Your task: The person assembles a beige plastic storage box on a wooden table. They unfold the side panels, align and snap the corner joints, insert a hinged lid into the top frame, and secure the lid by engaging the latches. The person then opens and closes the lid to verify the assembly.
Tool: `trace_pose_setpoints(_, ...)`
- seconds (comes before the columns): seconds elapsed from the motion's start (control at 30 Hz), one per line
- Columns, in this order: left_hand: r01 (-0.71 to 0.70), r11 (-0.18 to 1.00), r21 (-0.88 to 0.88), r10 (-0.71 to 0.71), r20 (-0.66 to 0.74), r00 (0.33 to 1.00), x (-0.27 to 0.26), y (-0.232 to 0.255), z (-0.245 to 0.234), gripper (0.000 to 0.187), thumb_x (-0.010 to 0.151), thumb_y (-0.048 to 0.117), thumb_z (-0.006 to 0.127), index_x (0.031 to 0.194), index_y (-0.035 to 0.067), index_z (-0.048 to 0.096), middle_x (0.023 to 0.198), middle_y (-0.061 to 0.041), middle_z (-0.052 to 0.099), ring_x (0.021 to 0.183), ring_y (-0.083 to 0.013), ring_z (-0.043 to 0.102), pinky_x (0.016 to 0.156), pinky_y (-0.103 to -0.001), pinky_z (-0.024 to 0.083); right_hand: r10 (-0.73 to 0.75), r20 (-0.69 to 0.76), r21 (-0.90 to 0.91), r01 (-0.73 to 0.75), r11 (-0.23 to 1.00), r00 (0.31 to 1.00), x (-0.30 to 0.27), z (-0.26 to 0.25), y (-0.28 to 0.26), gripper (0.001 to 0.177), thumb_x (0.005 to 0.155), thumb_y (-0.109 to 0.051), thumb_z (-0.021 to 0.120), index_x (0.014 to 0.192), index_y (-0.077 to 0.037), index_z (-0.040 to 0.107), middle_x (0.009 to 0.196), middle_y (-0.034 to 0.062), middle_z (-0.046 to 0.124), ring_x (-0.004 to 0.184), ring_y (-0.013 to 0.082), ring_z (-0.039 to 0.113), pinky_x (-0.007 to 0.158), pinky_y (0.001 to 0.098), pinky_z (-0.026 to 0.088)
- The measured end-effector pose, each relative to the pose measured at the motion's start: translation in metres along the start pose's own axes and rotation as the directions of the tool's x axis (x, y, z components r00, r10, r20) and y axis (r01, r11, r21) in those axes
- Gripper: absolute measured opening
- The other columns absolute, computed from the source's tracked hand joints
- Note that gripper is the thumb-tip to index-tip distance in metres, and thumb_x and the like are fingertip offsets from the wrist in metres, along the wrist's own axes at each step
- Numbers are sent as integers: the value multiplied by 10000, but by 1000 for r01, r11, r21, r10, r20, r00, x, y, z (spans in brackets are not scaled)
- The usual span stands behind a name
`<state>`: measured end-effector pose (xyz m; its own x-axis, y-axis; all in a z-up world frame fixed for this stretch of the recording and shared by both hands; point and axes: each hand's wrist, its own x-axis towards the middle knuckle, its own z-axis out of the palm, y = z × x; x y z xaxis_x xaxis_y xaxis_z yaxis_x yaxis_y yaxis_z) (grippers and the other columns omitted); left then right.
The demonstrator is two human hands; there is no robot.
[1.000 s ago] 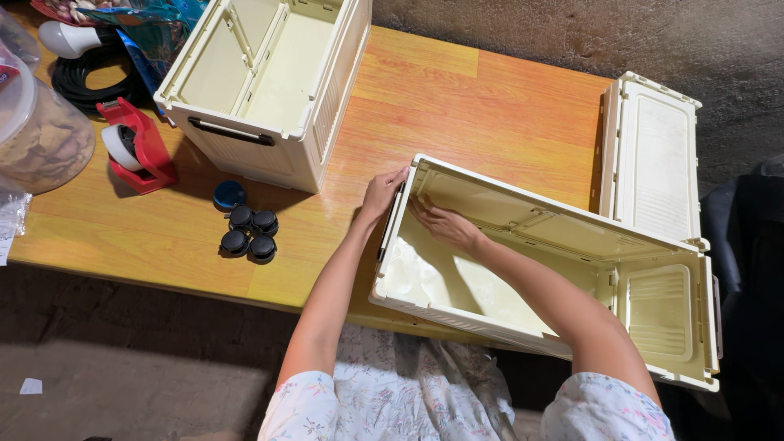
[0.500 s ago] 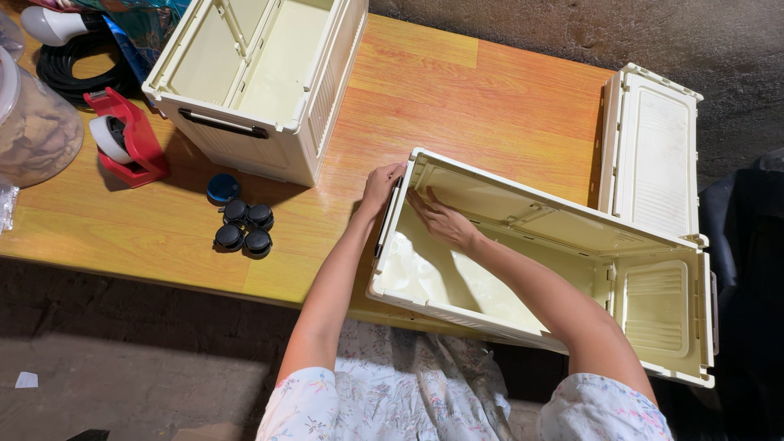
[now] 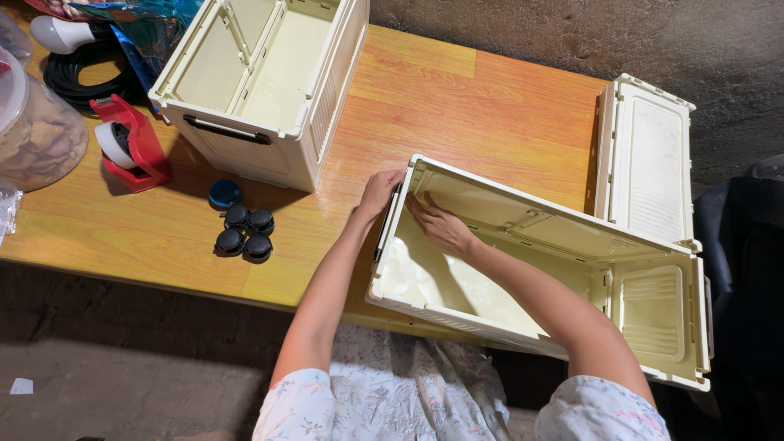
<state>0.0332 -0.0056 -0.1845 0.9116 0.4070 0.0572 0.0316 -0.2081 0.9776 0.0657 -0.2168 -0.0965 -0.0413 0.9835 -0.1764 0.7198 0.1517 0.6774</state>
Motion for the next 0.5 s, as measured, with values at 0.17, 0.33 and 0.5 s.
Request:
trace_pose_setpoints(0.17, 38, 996, -82, -41, -31, 999, -7, 51, -11, 498, 1051, 435, 493, 1010, 19, 763, 824, -138, 761, 740, -168, 689, 733, -350, 540, 76, -319, 188, -15, 982, 945, -6, -9, 8, 472, 936, -189, 645, 1359, 22, 623, 1389, 155, 620, 1303, 285, 536, 1100, 440, 428)
trace_pose_setpoints(0.33, -58, 998, -13, 56, -102, 993, -14, 132, -25, 486, 1060, 420, 515, 972, 23, 782, 779, -160, 745, 737, -214, 688, 720, -377, 539, 413, -458, 387, -242, 890, 787, -24, -47, 47, 383, 918, -70, 735, 1290, 13, 700, 1175, 141, 673, 1033, 273, 634, 884, 399, 495)
trace_pose_setpoints(0.5, -85, 903, 420, 104, -21, 994, -30, 188, -25, 388, 1042, 289, 538, 932, -11, 759, 831, -231, 722, 828, -407, 685, 772, -484, 536, 713, -431, 618, -395, 680, 553, -22, -84, 83, 293, 941, -148, 755, 1219, -60, 730, 1108, 71, 739, 1012, 257, 670, 913, 404, 473)
